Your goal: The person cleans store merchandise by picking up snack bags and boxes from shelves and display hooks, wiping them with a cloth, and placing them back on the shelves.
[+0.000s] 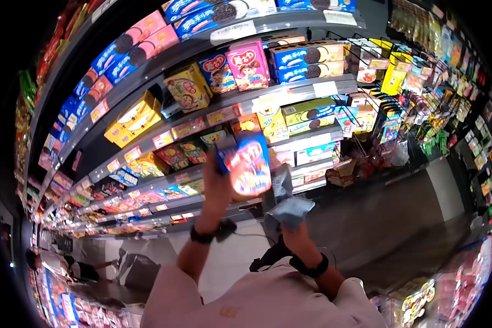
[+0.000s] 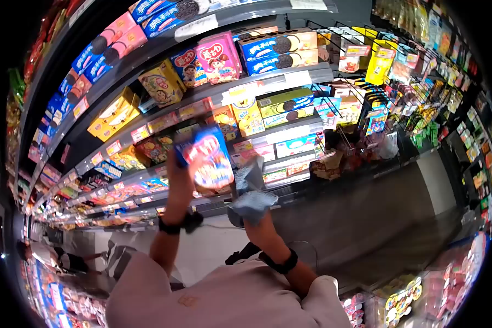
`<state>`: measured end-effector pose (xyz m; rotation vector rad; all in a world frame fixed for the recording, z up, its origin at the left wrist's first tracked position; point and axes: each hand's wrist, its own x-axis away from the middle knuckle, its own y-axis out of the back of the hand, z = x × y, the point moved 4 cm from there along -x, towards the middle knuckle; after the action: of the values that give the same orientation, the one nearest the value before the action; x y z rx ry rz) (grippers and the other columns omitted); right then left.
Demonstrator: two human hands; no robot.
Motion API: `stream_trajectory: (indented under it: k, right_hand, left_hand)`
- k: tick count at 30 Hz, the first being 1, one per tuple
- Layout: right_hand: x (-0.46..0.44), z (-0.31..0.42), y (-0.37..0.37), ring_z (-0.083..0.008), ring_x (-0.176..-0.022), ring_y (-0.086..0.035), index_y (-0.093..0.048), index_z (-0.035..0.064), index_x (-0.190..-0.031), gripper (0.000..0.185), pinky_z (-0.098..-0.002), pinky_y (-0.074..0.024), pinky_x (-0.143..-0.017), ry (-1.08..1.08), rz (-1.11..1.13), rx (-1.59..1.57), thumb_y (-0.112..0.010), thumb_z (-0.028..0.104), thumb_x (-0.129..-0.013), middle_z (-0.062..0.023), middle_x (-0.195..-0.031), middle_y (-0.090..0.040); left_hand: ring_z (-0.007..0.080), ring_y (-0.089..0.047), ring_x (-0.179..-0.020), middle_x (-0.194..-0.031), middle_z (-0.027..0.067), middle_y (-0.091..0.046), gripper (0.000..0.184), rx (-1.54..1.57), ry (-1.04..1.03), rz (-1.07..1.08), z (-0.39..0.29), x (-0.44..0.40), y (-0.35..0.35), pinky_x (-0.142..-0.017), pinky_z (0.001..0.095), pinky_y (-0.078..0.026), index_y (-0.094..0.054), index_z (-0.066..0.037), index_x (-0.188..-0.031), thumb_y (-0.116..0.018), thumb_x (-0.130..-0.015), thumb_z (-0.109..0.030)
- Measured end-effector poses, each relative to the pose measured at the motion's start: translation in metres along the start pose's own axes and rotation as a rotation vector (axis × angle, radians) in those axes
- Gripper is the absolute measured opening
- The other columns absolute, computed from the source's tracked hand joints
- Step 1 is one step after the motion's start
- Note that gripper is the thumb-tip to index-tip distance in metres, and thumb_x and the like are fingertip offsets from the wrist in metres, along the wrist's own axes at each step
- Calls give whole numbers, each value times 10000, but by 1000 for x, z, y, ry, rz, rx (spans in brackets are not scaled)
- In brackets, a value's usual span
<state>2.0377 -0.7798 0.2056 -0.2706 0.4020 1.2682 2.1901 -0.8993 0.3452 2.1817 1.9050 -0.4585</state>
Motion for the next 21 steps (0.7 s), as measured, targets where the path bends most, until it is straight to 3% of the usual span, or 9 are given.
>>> stream_trajectory:
  k: [1, 3, 5, 7, 11, 13, 17, 19, 21]
  right_hand:
    - [2, 0, 5, -306, -1022, -571, -569, -5, -1070, 214, -408, -438, -923, -25, 23, -24, -534, -1, -859, -146, -1070, -591]
    - [6, 4, 14, -283, -1013, -571, -570, -4, -1065, 196, -387, -437, -922, -54, 55, -44, -515, -13, -877, -128, -1060, -591]
    - [6, 9, 35, -208, -1015, -557, -565, -5, -1072, 183, -323, -436, -905, -132, -110, -168, -477, -34, -914, -80, -1066, -584]
    - [17, -6, 52, -185, -1066, -533, -521, -14, -1174, 247, -294, -405, -956, -177, -241, -204, -469, -24, -933, -83, -1136, -566]
    - [42, -32, 82, -237, -1187, -494, -483, -54, -1289, 329, -344, -363, -1028, -238, -384, 75, -482, 87, -991, -141, -1285, -533]
    - [48, -2, 77, -232, -1174, -501, -488, -55, -1284, 353, -338, -369, -1015, -339, -437, -14, -512, 127, -982, -139, -1279, -541]
    - [61, 11, 70, -216, -1163, -502, -478, -44, -1300, 388, -321, -373, -1008, -567, -526, -175, -550, 139, -966, -117, -1278, -540]
    - [72, -3, 69, -203, -1167, -497, -472, -32, -1314, 394, -311, -370, -1011, -558, -454, -142, -558, 119, -960, -99, -1280, -534]
    - [82, -21, 63, -195, -1147, -503, -473, -27, -1312, 381, -307, -376, -1001, -422, -410, -357, -549, 95, -959, -86, -1246, -544]
  left_hand:
    - [114, -632, -876, -1043, 67, -654, 394, -85, -168, -10, -15, -25, 3, -757, 274, -543, -519, -9, -1196, -712, -854, -39]
    - [114, -621, -909, -1051, 74, -648, 437, -46, -212, 43, -40, -60, 1, -779, 264, -529, -497, -5, -1205, -736, -845, -69]
    - [148, -632, -910, -1034, 109, -650, 465, -272, -445, 46, -45, -96, -2, -771, 282, -524, -488, -25, -1218, -750, -839, -92]
    - [120, -606, -795, -962, 65, -631, 421, -611, -890, 98, -62, -117, -10, -696, 253, -517, -490, -30, -1199, -720, -846, -21]
    - [158, -624, -930, -1049, 109, -635, 471, -578, -722, 103, -47, -160, -5, -785, 298, -523, -496, -44, -1209, -756, -816, -53]
    - [153, -620, -913, -1064, 103, -611, 465, -348, -565, 91, -38, -181, 0, -775, 296, -528, -506, -64, -1199, -755, -807, -30]
    - [142, -621, -904, -1007, 86, -616, 473, -129, -505, 140, -25, -204, 6, -747, 274, -551, -506, -73, -1176, -748, -781, 24]
    - [143, -623, -912, -1004, 83, -612, 477, -58, -484, 158, -23, -209, 8, -740, 277, -560, -516, -79, -1172, -734, -770, 57]
    - [136, -622, -886, -1022, 78, -601, 487, -123, -431, 132, -22, -213, 13, -717, 286, -556, -512, -90, -1202, -724, -783, 40]
